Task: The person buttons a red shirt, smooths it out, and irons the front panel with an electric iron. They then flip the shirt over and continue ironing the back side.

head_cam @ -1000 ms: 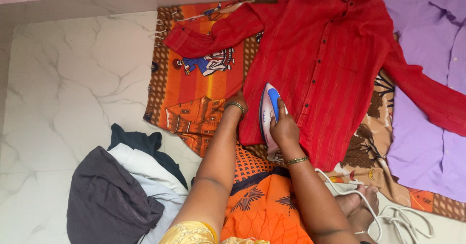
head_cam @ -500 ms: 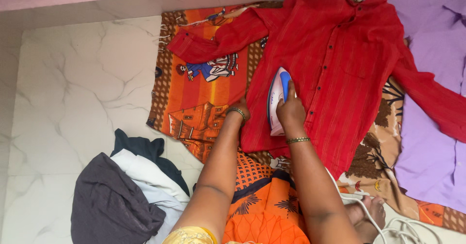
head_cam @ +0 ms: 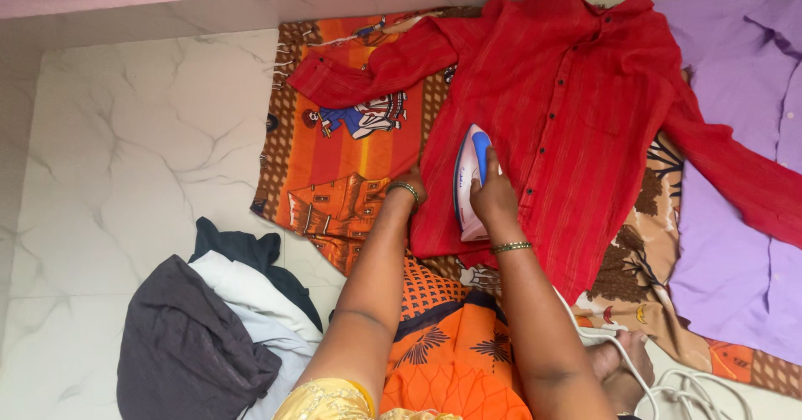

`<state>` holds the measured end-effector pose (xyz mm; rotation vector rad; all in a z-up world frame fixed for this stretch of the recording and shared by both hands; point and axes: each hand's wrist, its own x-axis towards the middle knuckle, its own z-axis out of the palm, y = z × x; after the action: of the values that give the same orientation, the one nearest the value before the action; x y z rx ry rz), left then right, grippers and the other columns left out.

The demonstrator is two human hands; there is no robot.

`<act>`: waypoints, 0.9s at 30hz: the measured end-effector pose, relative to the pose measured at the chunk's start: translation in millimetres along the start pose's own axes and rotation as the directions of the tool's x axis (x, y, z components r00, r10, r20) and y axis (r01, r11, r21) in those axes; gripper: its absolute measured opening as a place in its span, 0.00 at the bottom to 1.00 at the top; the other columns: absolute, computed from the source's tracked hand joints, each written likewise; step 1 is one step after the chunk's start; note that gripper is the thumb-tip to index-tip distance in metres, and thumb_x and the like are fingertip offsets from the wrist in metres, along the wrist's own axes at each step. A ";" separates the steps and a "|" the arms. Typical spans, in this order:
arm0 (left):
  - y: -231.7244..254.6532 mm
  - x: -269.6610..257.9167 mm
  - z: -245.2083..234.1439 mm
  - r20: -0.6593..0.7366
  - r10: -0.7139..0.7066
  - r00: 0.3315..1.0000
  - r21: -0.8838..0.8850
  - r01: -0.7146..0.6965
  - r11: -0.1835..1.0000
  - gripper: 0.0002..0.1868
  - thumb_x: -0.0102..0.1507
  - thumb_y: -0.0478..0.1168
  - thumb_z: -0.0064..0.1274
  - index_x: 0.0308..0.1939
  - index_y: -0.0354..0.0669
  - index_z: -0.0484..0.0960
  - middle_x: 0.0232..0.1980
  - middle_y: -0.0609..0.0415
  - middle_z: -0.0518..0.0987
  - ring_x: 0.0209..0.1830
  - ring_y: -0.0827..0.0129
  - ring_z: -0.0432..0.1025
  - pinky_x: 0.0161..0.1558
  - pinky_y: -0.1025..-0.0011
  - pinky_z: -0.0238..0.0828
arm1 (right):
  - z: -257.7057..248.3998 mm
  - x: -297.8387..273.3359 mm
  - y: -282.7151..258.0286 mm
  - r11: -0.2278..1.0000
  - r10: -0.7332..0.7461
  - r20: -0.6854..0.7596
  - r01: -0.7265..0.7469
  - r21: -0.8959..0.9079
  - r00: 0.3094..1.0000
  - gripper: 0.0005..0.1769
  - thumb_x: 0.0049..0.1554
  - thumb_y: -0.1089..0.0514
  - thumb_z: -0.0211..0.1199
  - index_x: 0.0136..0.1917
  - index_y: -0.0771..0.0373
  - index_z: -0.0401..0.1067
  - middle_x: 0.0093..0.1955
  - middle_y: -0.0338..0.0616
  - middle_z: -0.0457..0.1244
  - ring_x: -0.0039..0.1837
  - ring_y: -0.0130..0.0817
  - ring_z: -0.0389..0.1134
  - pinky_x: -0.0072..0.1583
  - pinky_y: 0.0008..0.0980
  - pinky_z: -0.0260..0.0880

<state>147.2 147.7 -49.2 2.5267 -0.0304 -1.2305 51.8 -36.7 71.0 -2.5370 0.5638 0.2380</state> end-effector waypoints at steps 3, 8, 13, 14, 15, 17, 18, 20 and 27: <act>0.8 -0.5 1.2 -0.028 -0.007 1.000 -0.008 0.007 1.000 0.40 0.62 0.37 0.49 0.77 0.41 0.51 0.67 0.29 0.73 0.68 0.43 0.70 0.66 0.55 0.69 | 2.4 -27.2 3.6 1.000 -0.024 0.002 0.024 0.005 1.000 0.47 0.59 0.51 0.61 0.84 0.48 0.41 0.52 0.70 0.66 0.51 0.67 0.70 0.52 0.59 0.72; 1.2 -2.4 6.9 -0.106 -0.010 0.994 -0.037 0.006 0.999 0.38 0.62 0.36 0.49 0.75 0.37 0.53 0.64 0.28 0.75 0.66 0.43 0.72 0.65 0.55 0.70 | 2.9 -71.3 6.7 0.999 -0.043 0.033 0.044 -0.018 0.999 0.47 0.58 0.51 0.62 0.83 0.46 0.42 0.51 0.68 0.66 0.49 0.66 0.71 0.49 0.59 0.72; 12.7 -18.8 -4.5 -0.183 -0.029 0.983 -0.024 0.025 0.999 0.35 0.63 0.38 0.50 0.72 0.37 0.56 0.63 0.29 0.75 0.64 0.42 0.72 0.63 0.52 0.69 | -1.7 -79.0 0.1 0.998 -0.030 0.023 0.031 -0.055 0.999 0.45 0.59 0.51 0.61 0.83 0.44 0.44 0.49 0.65 0.66 0.47 0.63 0.72 0.46 0.58 0.73; 15.4 -23.4 -7.4 -0.184 -0.040 0.982 -0.027 0.036 0.999 0.35 0.62 0.38 0.51 0.72 0.37 0.57 0.63 0.30 0.75 0.64 0.42 0.72 0.63 0.51 0.70 | -2.0 -77.3 -1.1 0.998 -0.032 0.011 0.033 -0.055 0.999 0.45 0.59 0.51 0.61 0.83 0.45 0.44 0.49 0.66 0.66 0.47 0.63 0.72 0.46 0.58 0.73; 18.3 -27.7 -9.6 -0.184 -0.051 0.982 -0.031 0.046 0.998 0.35 0.62 0.38 0.52 0.71 0.38 0.57 0.63 0.30 0.75 0.64 0.42 0.72 0.63 0.51 0.70 | -1.6 -74.9 -2.3 0.998 -0.034 0.000 0.034 -0.054 0.999 0.45 0.59 0.51 0.61 0.83 0.45 0.44 0.50 0.66 0.66 0.46 0.63 0.72 0.46 0.58 0.73; 27.5 -34.7 -7.5 -0.404 0.009 0.915 -0.022 -0.020 1.000 0.32 0.61 0.36 0.53 0.68 0.41 0.63 0.64 0.34 0.74 0.64 0.41 0.71 0.61 0.51 0.71 | -0.6 -68.8 -3.3 0.998 -0.039 -0.023 0.038 -0.052 0.999 0.44 0.59 0.52 0.61 0.83 0.46 0.45 0.50 0.67 0.66 0.46 0.63 0.72 0.46 0.58 0.74; 32.1 -36.0 -4.9 -0.505 0.038 0.863 -0.010 -0.050 0.999 0.30 0.60 0.35 0.53 0.67 0.43 0.66 0.64 0.36 0.74 0.64 0.41 0.70 0.61 0.51 0.72 | 0.4 -64.0 -3.9 0.998 -0.038 -0.034 0.037 -0.048 0.999 0.44 0.59 0.52 0.61 0.83 0.46 0.45 0.50 0.67 0.66 0.46 0.63 0.72 0.46 0.57 0.74; 38.8 -35.3 0.5 -0.526 0.154 0.836 0.060 -0.144 0.988 0.30 0.59 0.33 0.53 0.66 0.43 0.68 0.65 0.39 0.73 0.65 0.42 0.69 0.64 0.53 0.71 | 2.2 -52.2 -4.4 0.999 -0.032 -0.055 0.030 -0.040 0.998 0.44 0.59 0.52 0.61 0.83 0.47 0.46 0.50 0.67 0.66 0.47 0.64 0.72 0.46 0.58 0.74; 38.7 -32.9 7.7 -0.262 0.178 0.948 0.172 -0.136 0.976 0.26 0.62 0.36 0.50 0.65 0.48 0.71 0.75 0.48 0.60 0.72 0.45 0.60 0.65 0.48 0.67 | 1.4 -10.6 -8.3 1.000 -0.005 -0.075 0.004 -0.026 0.997 0.44 0.59 0.52 0.61 0.83 0.46 0.44 0.51 0.69 0.66 0.49 0.66 0.71 0.49 0.59 0.73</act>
<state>125.5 114.3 -16.9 2.7437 -0.2649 -0.8346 45.8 -25.9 76.5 -2.5809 0.5873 0.1496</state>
